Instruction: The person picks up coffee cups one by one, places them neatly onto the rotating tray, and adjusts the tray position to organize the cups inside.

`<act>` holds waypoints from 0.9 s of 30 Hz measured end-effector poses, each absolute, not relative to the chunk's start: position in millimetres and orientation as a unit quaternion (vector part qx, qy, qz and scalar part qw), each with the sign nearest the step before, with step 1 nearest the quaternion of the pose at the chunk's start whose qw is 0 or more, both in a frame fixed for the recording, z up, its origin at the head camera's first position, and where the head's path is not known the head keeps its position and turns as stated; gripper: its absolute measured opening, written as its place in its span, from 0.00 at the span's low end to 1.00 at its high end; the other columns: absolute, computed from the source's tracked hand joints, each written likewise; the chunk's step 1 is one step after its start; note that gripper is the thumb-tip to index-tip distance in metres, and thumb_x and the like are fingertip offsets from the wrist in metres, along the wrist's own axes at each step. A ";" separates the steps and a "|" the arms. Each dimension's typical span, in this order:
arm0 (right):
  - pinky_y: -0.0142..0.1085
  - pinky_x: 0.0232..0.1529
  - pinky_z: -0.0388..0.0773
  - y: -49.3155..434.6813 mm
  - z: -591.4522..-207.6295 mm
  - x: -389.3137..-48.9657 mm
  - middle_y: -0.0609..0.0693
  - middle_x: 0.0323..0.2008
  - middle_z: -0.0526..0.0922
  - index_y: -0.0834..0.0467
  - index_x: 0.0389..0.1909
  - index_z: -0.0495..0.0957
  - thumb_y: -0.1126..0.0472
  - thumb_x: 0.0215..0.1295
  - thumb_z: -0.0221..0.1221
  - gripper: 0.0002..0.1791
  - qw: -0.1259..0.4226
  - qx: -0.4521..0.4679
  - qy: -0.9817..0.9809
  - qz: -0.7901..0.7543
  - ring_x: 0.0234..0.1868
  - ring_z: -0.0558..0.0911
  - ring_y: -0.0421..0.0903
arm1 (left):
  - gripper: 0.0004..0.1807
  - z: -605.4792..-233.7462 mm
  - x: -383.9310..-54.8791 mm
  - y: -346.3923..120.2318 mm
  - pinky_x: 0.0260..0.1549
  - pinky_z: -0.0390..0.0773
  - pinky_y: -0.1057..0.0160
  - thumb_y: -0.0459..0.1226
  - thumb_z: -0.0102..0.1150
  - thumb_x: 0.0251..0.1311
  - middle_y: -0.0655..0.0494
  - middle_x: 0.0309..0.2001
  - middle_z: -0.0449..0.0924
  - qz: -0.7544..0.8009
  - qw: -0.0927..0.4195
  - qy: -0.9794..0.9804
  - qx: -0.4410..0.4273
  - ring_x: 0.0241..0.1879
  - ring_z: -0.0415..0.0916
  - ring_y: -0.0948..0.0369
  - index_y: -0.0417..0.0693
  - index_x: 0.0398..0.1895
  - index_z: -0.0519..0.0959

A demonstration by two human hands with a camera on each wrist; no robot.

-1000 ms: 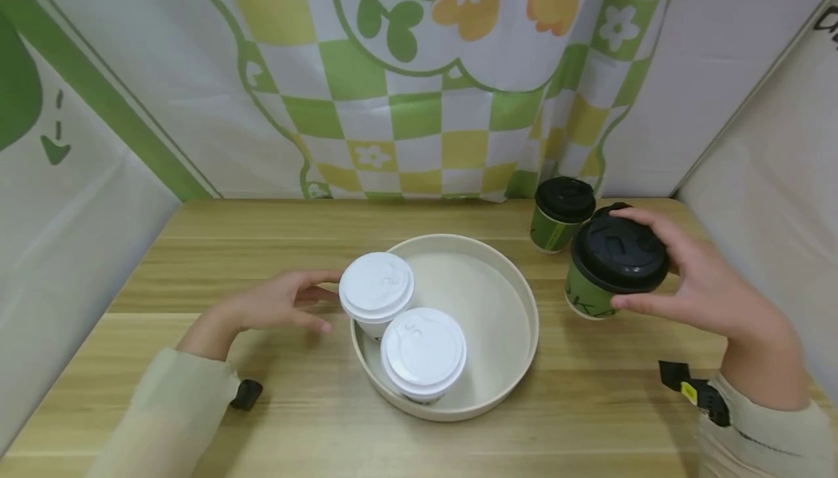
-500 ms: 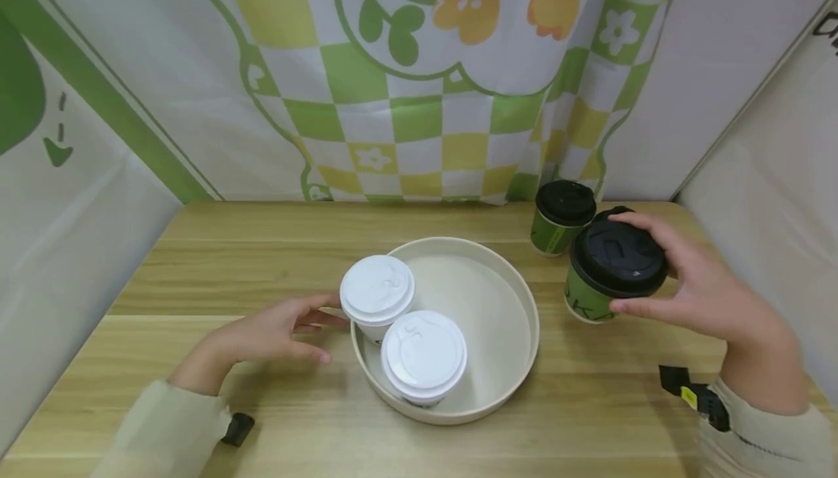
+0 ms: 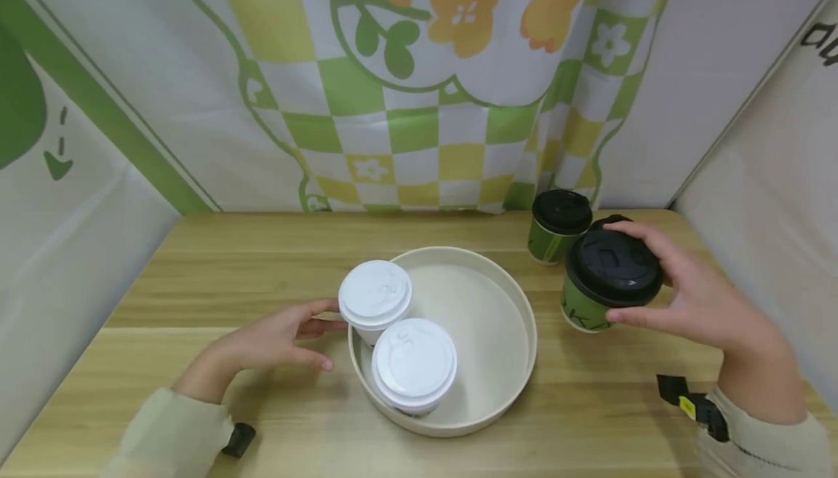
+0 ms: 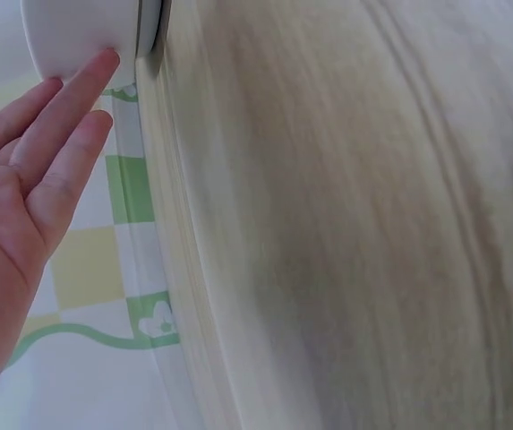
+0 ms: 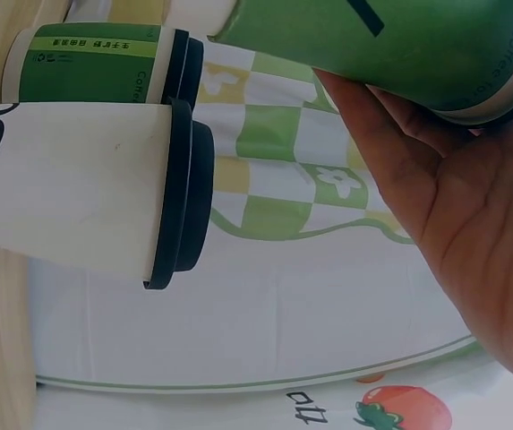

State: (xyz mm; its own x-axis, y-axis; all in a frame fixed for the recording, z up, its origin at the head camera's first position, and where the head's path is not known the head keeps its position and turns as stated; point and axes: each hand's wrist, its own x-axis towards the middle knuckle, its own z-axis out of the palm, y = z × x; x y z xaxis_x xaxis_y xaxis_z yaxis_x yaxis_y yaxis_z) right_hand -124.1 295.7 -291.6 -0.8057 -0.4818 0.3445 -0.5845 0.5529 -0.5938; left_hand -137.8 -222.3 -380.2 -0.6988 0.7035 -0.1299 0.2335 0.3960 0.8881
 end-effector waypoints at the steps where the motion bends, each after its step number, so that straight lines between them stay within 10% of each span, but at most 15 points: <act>1: 0.15 0.51 0.73 295.4 -291.9 -123.8 0.37 0.62 0.73 0.56 0.72 0.62 0.72 0.38 0.78 0.56 0.070 0.302 -0.879 0.363 0.57 0.76 0.28 | 0.48 -381.1 -138.0 -222.3 0.67 0.63 0.39 0.37 0.70 0.58 0.28 0.72 0.58 0.466 0.253 0.795 0.295 0.67 0.66 0.34 0.27 0.74 0.52; 27: 0.16 0.52 0.73 289.6 -292.9 -126.0 0.37 0.62 0.73 0.56 0.72 0.62 0.71 0.39 0.79 0.56 0.069 0.322 -0.877 0.350 0.58 0.75 0.29 | 0.51 -386.7 -158.8 -214.6 0.68 0.64 0.41 0.38 0.72 0.56 0.29 0.74 0.54 0.461 0.247 0.803 0.286 0.69 0.62 0.33 0.26 0.74 0.50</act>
